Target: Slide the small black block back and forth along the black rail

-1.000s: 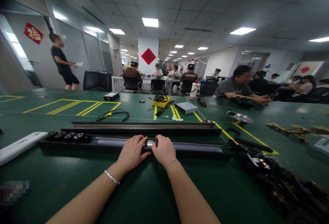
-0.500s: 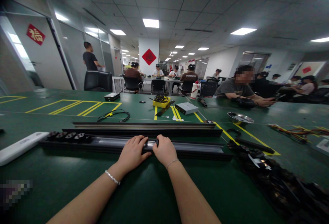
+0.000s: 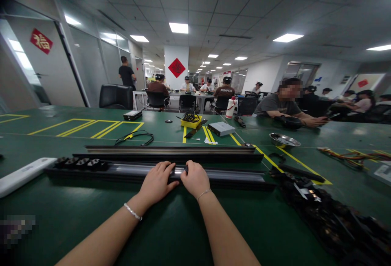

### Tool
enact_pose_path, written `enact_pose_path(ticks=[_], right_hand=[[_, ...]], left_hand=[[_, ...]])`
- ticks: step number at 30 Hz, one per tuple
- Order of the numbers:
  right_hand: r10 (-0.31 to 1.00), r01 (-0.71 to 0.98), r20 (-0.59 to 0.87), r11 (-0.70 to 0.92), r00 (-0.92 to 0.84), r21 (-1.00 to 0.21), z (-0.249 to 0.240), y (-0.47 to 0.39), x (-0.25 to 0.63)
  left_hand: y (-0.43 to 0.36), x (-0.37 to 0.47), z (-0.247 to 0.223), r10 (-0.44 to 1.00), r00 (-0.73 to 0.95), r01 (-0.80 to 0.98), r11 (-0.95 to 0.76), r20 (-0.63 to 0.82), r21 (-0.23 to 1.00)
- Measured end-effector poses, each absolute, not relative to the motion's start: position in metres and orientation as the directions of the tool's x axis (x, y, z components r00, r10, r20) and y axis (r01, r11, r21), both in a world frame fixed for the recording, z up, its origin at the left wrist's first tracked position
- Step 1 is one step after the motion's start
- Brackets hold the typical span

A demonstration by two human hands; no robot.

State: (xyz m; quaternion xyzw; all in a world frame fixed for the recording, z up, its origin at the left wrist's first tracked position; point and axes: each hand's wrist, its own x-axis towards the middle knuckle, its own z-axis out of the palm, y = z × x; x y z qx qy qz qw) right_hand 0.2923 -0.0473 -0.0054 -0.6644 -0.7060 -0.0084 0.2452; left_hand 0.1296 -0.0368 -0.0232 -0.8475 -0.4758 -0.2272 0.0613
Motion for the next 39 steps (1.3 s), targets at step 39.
enact_pose_path(ticks=[39], right_hand=[[0.938, 0.955, 0.340, 0.044, 0.061, -0.293, -0.0022, -0.0435, 0.2926]], left_hand=[[-0.0331, 0.1297, -0.0275, 0.778, 0.424, 0.852, -0.516, 0.463, 0.085]])
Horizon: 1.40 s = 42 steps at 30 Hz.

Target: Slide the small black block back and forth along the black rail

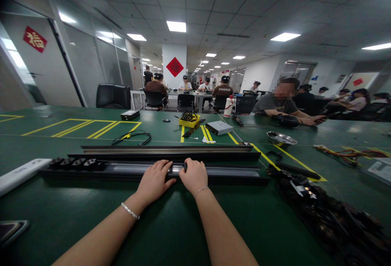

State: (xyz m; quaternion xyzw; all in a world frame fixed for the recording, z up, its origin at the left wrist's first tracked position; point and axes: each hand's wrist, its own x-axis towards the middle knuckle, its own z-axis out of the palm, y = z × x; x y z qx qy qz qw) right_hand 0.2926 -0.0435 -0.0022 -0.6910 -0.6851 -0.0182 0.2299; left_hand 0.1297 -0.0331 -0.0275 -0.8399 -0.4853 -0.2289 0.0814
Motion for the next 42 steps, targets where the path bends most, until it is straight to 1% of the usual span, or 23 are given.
enact_pose_path(ticks=[9, 24, 32, 42], right_hand=[[0.929, 0.964, 0.364, 0.043, 0.058, -0.263, -0.0021, -0.0425, 0.2925], [0.946, 0.955, 0.311, 0.003, 0.093, -0.296, -0.0022, -0.0413, 0.2937], [0.955, 0.962, 0.286, -0.002, 0.082, -0.271, 0.0018, -0.0446, 0.2966], [0.941, 0.960, 0.322, -0.011, 0.104, -0.279, -0.0001, -0.0447, 0.2979]], left_hand=[[-0.0333, 0.1301, -0.0278, 0.774, 0.418, 0.854, -0.513, 0.475, 0.084], [-0.0333, 0.1293, -0.0278, 0.782, 0.422, 0.853, -0.514, 0.459, 0.091], [-0.0341, 0.1294, -0.0264, 0.787, 0.424, 0.850, -0.516, 0.449, 0.102], [-0.0333, 0.1293, -0.0280, 0.781, 0.427, 0.850, -0.518, 0.456, 0.091]])
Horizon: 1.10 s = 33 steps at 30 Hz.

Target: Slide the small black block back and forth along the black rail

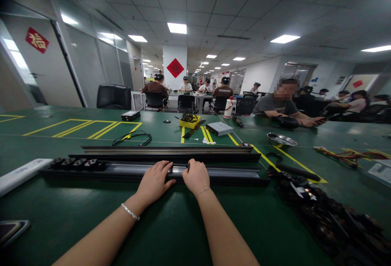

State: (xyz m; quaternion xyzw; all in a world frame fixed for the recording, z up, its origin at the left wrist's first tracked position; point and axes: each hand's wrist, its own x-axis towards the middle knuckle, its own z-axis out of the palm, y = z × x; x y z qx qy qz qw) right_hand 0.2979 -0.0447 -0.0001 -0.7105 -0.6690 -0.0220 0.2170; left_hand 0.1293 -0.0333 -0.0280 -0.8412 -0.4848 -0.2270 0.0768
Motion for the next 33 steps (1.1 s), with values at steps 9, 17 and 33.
enact_pose_path(ticks=[9, 17, 33], right_hand=[[0.946, 0.958, 0.306, -0.016, 0.107, -0.286, 0.0012, -0.0441, 0.2975], [0.949, 0.953, 0.293, -0.020, 0.113, -0.302, -0.0010, -0.0425, 0.2982], [0.952, 0.940, 0.283, -0.013, 0.116, -0.341, -0.0013, -0.0405, 0.3010]], left_hand=[[-0.0335, 0.1294, -0.0273, 0.787, 0.422, 0.851, -0.515, 0.450, 0.101], [-0.0338, 0.1291, -0.0267, 0.788, 0.422, 0.851, -0.515, 0.447, 0.105], [-0.0330, 0.1291, -0.0285, 0.782, 0.420, 0.852, -0.515, 0.460, 0.098]])
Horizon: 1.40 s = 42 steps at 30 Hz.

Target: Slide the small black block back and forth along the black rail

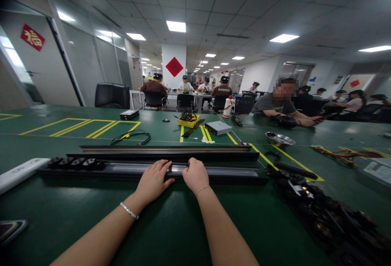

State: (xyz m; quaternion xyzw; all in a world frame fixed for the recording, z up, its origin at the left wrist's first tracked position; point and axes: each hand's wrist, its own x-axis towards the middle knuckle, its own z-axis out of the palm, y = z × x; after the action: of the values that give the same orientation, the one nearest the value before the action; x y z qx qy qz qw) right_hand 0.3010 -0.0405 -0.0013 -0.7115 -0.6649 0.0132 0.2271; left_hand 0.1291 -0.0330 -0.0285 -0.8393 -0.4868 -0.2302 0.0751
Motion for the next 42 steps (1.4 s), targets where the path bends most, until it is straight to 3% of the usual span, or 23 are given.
enact_pose_path(ticks=[42], right_hand=[[0.936, 0.942, 0.338, 0.020, 0.101, -0.335, -0.0045, -0.0440, 0.3079]], left_hand=[[-0.0334, 0.1297, -0.0264, 0.780, 0.423, 0.852, -0.516, 0.461, 0.090]])
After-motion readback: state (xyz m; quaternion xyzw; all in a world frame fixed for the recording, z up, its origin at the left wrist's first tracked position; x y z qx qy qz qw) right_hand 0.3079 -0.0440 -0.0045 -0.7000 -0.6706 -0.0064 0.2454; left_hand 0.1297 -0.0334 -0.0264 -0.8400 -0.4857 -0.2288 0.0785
